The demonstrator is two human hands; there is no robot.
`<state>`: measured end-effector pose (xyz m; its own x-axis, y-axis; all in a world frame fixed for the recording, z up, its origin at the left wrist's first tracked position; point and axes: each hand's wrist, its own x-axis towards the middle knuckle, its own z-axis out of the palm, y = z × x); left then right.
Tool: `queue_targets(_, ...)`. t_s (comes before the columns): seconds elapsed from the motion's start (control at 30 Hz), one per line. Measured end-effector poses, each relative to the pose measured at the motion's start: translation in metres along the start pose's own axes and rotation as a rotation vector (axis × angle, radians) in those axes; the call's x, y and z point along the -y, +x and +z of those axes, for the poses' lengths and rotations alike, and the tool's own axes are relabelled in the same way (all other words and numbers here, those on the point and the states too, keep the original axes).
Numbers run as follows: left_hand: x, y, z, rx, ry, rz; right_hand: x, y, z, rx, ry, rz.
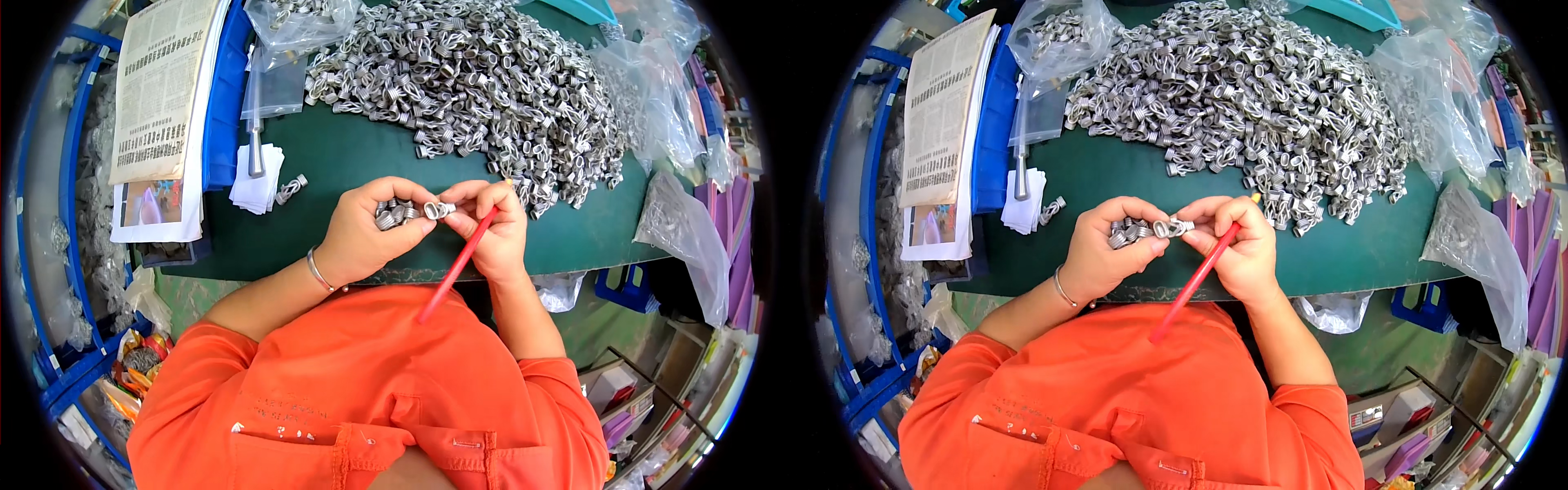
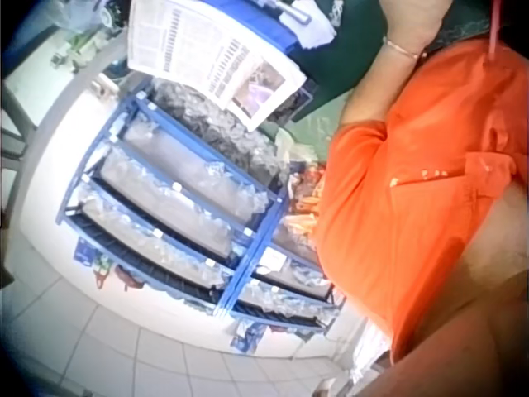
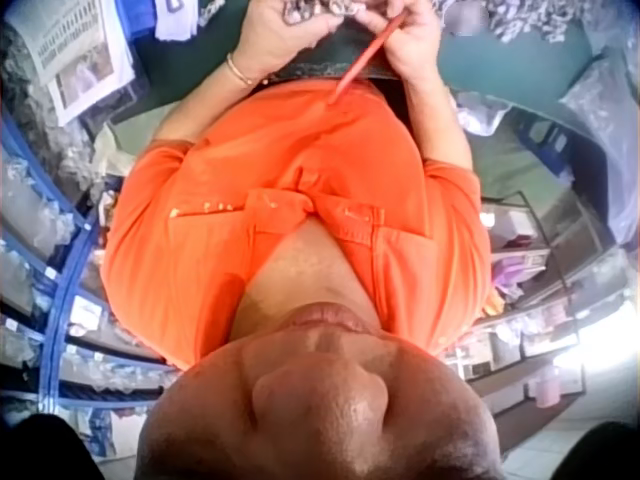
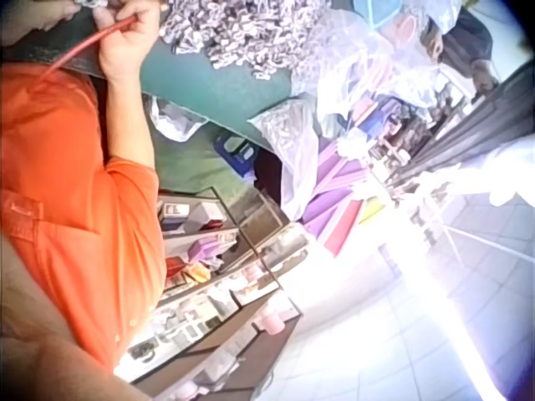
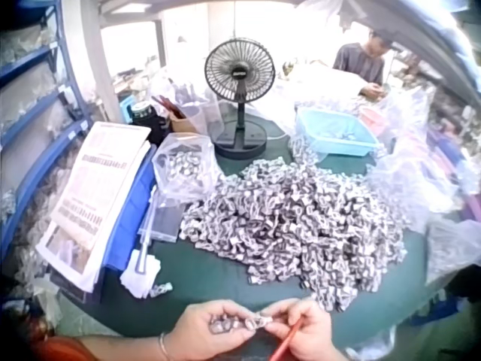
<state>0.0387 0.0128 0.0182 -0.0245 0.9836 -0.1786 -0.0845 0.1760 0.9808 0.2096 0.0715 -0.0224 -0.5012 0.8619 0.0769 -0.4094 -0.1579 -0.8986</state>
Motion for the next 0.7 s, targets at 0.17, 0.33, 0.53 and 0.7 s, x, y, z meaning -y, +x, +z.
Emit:
queue_targets(0.17, 0.009, 0.0, -0.001, -0.025, -0.243, -0.128, 0.01, 0.003, 0.008, -0.018, -0.365, -0.362)
queue_targets(0.33, 0.014, 0.0, -0.002, 0.014, -0.58, -0.272, 0.015, 0.007, 0.02, 0.007, -0.361, -0.405)
queue_targets(0.53, -0.006, 0.019, 0.009, -0.34, -0.074, 0.496, 0.019, 0.014, 0.044, -0.215, 0.767, 0.152)
queue_targets(0.7, -0.034, 0.038, 0.039, -0.121, 0.736, 0.965, 0.047, 0.03, 0.056, -0.377, 1.035, 0.285)
